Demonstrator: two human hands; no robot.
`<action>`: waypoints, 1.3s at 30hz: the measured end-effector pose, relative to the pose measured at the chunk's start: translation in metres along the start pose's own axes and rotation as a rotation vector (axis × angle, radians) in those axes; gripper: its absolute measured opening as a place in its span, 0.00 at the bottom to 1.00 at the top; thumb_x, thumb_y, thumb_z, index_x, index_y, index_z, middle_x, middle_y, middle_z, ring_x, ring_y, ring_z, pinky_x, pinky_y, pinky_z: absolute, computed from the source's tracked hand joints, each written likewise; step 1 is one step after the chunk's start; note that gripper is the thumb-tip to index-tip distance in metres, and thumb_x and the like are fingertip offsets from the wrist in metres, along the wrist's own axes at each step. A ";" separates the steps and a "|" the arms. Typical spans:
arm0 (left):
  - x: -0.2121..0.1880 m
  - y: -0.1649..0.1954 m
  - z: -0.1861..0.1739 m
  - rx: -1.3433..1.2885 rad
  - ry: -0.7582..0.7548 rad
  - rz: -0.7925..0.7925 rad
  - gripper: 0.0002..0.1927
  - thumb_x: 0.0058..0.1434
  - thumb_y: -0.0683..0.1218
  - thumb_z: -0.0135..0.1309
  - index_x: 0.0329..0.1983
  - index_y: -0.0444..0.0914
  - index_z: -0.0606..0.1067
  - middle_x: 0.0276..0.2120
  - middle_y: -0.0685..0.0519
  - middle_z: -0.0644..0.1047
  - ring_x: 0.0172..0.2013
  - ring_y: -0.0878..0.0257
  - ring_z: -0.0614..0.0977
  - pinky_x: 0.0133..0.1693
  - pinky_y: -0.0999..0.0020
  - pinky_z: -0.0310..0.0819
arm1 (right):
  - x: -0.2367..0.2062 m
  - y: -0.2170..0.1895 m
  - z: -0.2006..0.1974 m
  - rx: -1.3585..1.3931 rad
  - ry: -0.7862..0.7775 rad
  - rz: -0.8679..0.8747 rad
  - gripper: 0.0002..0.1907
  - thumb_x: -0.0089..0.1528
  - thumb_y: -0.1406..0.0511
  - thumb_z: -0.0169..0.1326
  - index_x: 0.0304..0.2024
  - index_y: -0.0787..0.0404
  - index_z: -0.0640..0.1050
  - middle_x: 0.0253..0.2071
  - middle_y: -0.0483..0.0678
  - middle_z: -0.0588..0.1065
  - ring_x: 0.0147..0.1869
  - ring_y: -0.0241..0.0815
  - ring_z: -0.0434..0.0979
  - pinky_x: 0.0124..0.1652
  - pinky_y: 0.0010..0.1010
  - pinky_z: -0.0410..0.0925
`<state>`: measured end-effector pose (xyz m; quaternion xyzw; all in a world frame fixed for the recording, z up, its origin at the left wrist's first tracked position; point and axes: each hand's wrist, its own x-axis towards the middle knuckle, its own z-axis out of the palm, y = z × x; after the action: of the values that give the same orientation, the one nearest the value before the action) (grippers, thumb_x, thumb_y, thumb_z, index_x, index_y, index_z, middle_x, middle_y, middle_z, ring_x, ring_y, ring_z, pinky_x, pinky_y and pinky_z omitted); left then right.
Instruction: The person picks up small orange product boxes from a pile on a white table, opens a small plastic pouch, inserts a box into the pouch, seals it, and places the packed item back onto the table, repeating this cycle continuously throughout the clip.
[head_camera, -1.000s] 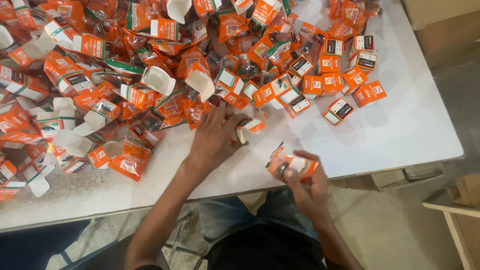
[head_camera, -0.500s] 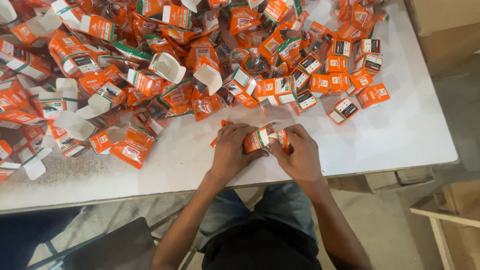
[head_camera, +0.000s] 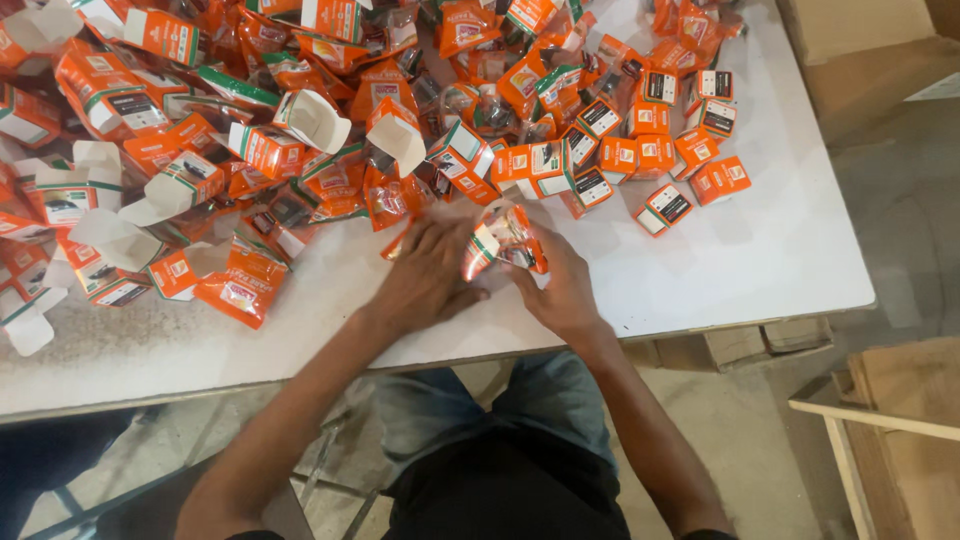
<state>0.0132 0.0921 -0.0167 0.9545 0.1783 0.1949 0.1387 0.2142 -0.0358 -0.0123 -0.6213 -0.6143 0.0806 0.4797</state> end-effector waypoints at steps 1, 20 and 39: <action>-0.001 -0.008 -0.013 0.024 -0.041 -0.037 0.59 0.53 0.68 0.62 0.72 0.23 0.53 0.62 0.33 0.67 0.66 0.40 0.66 0.69 0.42 0.44 | -0.001 0.000 0.005 -0.017 -0.054 0.029 0.30 0.61 0.66 0.65 0.63 0.64 0.69 0.49 0.57 0.78 0.48 0.58 0.81 0.45 0.41 0.74; 0.008 0.075 0.030 -0.533 0.386 -0.369 0.42 0.51 0.32 0.64 0.68 0.37 0.60 0.55 0.38 0.69 0.51 0.44 0.78 0.48 0.55 0.78 | -0.003 -0.044 -0.019 -0.181 -0.182 0.164 0.23 0.54 0.59 0.70 0.47 0.61 0.81 0.48 0.48 0.75 0.27 0.42 0.76 0.28 0.36 0.69; -0.013 0.061 0.020 -0.694 0.240 -0.390 0.40 0.56 0.37 0.65 0.71 0.39 0.60 0.53 0.43 0.73 0.41 0.53 0.85 0.41 0.61 0.80 | 0.025 -0.046 -0.025 -0.596 -0.432 -0.318 0.21 0.58 0.59 0.60 0.52 0.59 0.81 0.70 0.58 0.64 0.51 0.46 0.79 0.44 0.39 0.73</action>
<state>0.0284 0.0281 -0.0183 0.7698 0.2943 0.3235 0.4649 0.2053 -0.0370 0.0453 -0.5991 -0.7860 -0.0478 0.1448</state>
